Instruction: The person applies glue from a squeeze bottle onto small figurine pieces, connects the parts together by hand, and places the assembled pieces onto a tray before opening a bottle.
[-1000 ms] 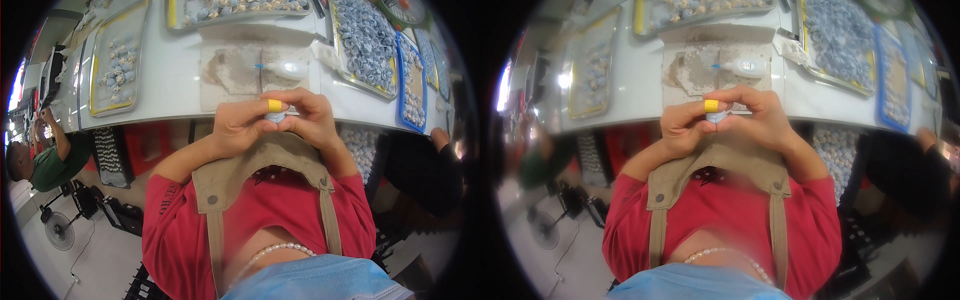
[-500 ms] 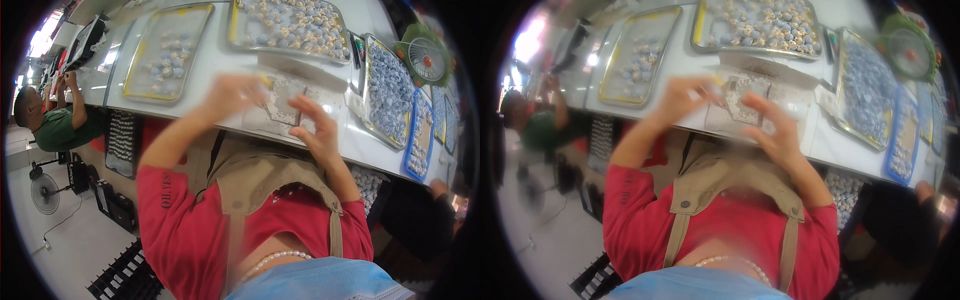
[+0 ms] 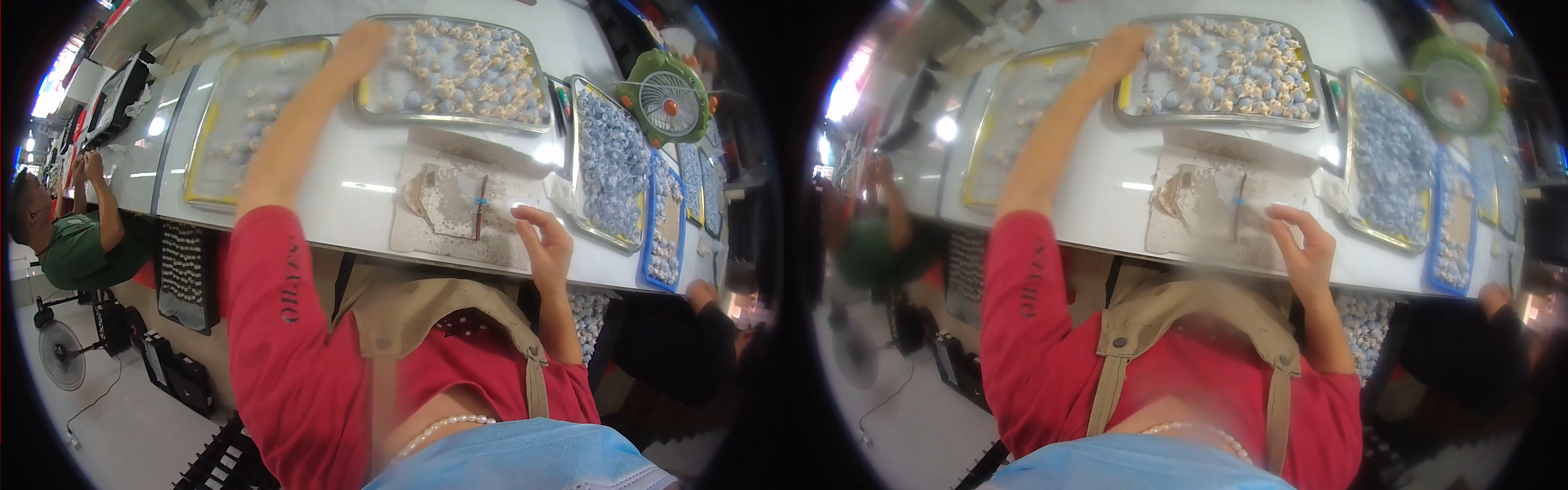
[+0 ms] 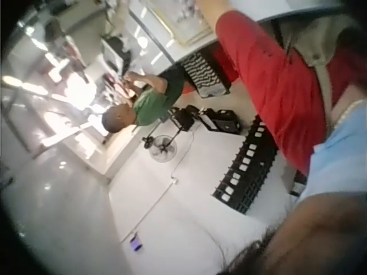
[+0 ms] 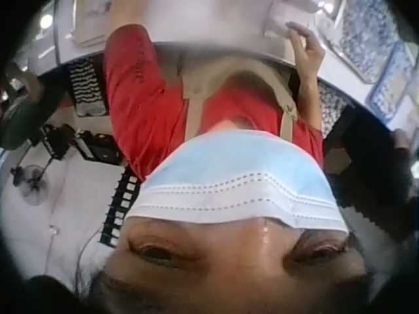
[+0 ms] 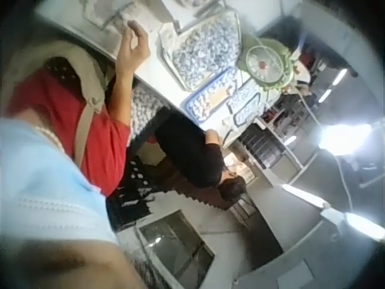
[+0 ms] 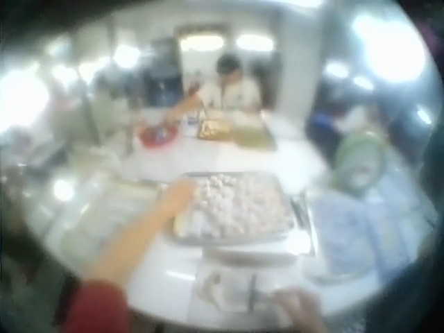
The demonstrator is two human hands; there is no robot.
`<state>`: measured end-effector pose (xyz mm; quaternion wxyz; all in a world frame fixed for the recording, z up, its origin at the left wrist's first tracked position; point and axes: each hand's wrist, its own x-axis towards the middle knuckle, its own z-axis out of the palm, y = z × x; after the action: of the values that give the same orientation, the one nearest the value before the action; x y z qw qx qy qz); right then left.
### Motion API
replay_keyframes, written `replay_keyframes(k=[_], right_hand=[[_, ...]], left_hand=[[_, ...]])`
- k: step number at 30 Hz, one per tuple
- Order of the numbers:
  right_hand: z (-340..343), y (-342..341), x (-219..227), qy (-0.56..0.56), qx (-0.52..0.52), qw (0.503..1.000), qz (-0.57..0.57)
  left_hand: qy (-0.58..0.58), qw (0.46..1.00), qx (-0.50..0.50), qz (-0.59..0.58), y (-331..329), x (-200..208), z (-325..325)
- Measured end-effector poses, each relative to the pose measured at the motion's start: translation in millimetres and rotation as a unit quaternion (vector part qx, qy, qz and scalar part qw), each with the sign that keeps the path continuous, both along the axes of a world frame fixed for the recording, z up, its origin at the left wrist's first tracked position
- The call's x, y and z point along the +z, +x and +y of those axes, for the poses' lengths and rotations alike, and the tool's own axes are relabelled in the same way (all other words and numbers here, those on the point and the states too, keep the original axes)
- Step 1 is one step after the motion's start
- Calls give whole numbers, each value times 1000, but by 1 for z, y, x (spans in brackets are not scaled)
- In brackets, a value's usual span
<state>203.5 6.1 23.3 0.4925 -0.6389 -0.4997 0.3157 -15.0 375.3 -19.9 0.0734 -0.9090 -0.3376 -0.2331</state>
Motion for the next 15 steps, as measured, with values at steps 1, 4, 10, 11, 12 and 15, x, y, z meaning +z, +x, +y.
replay_keyframes(k=[1,4,10,11,12,15], right_hand=[[3,-1,3,2,-1,1000,-20],[14,5,1,37,-11,986,-165],[7,29,-23,-50,22,958,-282],[6,29,-26,-43,18,961,-272],[7,29,-29,-35,17,964,-261],[3,36,-37,-30,10,958,-283]], left_hand=[[3,1000,6,-2,6,0,3],[-60,990,85,99,25,-1,0],[-554,670,-34,-494,19,26,-90],[-618,581,-42,-528,11,37,-123],[-628,568,-43,-530,4,38,-151],[-671,476,-13,-568,5,32,-231]])
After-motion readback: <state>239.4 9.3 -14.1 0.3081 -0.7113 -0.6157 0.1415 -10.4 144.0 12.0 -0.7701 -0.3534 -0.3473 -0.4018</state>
